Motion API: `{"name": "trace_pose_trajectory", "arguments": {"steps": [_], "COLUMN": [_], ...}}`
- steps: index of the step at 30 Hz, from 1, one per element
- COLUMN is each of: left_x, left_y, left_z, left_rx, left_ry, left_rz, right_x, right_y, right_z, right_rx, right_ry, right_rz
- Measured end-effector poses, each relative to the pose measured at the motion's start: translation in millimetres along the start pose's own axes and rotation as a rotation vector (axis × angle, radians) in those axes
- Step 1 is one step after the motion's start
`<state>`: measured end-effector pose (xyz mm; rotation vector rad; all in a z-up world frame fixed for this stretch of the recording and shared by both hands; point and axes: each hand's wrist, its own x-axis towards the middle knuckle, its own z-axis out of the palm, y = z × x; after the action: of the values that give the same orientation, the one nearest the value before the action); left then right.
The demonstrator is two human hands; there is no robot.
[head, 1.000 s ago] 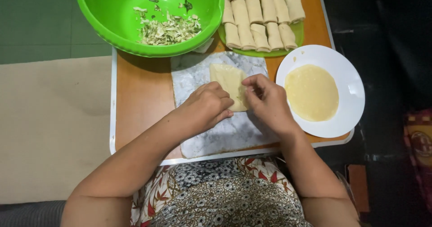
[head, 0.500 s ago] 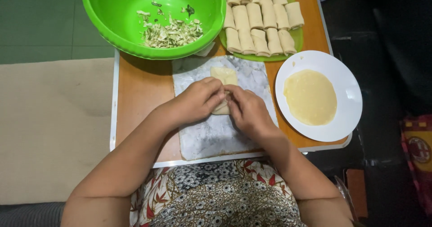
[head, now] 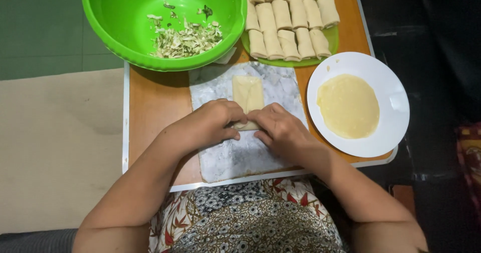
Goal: Rolling and sealing spring rolls with vegetable filling using dough wrappers.
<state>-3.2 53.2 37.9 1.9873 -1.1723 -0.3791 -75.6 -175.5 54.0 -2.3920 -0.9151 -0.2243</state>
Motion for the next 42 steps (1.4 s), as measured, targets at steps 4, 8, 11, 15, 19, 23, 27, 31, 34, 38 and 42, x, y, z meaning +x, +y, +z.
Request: {"name": "trace_pose_trajectory", "arguments": {"steps": [4, 8, 11, 15, 19, 23, 27, 31, 34, 38, 42], "left_x": [-0.4, 1.0, 3.9, 4.9, 6.9, 9.6, 10.0, 9.9, 9.7, 8.5, 8.9], "left_y": [-0.8, 2.8, -3.1, -27.5, -29.7, -16.9, -12.4, -10.9, -11.6, -14.5, -7.8], "left_z": [5.6, 5.6, 6.5, 15.8, 19.5, 15.5, 18.4, 21.7, 22.8, 25.7, 20.8], "left_rx": [0.018, 0.043, -0.003, -0.028, -0.078, -0.185, -0.306, -0.205, -0.273, -0.245, -0.073], "left_ry": [0.047, 0.066, 0.120, 0.240, 0.313, 0.361, 0.371, 0.364, 0.325, 0.342, 0.344], "left_rz": [0.055, 0.009, 0.024, 0.083, 0.074, -0.122, -0.224, -0.241, -0.261, -0.195, -0.151], "right_x": [1.7, 5.1, 6.2, 9.7, 11.2, -1.8, -1.4, 0.8, 0.8, 0.2, -2.9], "right_y": [7.6, 23.6, 40.9, 43.0, 42.8, 53.0, 40.9, 36.0, 39.3, 43.7, 46.3], "right_z": [-3.5, -2.0, 4.7, 5.9, 11.4, 20.0, 11.0, 9.9, 14.2, 19.8, 22.4], "right_rx": [-0.014, 0.079, 0.148, 0.210, 0.291, 0.471, 0.547, 0.426, 0.416, 0.373, 0.423], "right_ry": [-0.036, -0.083, -0.080, 0.007, 0.047, 0.119, 0.046, 0.071, 0.068, 0.129, 0.156], "right_rz": [0.037, 0.086, 0.131, 0.261, 0.493, 0.426, 0.466, 0.333, 0.304, 0.271, 0.358]}}
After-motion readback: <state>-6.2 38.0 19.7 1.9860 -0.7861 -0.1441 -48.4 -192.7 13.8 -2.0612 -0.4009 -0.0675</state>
